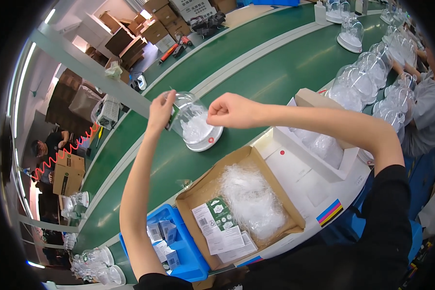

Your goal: Placing green packets and product information into clear plastic domes on an assembly line.

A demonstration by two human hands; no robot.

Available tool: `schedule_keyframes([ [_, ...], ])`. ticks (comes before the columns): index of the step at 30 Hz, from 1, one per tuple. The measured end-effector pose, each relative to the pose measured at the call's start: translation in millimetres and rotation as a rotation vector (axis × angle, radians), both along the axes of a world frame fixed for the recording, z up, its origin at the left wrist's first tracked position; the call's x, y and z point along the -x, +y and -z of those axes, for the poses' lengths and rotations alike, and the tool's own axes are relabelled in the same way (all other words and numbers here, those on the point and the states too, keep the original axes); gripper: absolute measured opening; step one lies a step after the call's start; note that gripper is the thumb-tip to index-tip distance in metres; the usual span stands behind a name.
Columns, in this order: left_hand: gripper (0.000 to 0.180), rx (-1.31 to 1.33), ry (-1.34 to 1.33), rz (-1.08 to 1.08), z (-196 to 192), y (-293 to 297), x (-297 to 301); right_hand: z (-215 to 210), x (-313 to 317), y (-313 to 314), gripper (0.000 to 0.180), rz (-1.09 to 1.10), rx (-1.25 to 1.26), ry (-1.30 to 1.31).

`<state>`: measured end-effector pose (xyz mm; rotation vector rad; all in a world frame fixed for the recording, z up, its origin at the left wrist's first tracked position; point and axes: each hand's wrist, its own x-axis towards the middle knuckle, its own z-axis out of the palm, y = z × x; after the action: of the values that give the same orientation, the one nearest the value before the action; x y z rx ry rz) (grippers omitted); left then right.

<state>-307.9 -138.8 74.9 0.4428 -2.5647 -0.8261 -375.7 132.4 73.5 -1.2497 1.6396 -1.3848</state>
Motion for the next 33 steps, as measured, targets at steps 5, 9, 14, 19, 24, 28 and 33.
schedule_keyframes([
  [5,0.044,0.048,0.385,-0.151,-12,-28,61,-22,-7,41,0.014,-0.067,-0.050,0.023],
  [9,0.043,0.283,0.551,-0.342,-8,-59,115,-25,-2,59,0.012,-0.128,-0.034,0.191],
  [14,0.053,0.233,0.463,-0.386,46,-112,149,-18,8,66,0.012,-0.167,-0.104,0.124],
  [19,0.064,0.079,0.500,-0.266,58,-150,170,-1,24,68,0.012,-0.167,-0.172,0.077],
  [24,0.087,0.128,0.311,-0.310,68,-179,146,-11,16,48,0.011,-0.211,-0.161,0.074],
  [28,0.098,0.408,0.138,-0.322,87,-187,81,-19,-10,30,0.017,-0.243,-0.085,0.056],
  [33,0.062,-0.070,-0.123,0.185,67,-20,13,-6,-24,33,0.021,-0.215,-0.131,0.165],
])
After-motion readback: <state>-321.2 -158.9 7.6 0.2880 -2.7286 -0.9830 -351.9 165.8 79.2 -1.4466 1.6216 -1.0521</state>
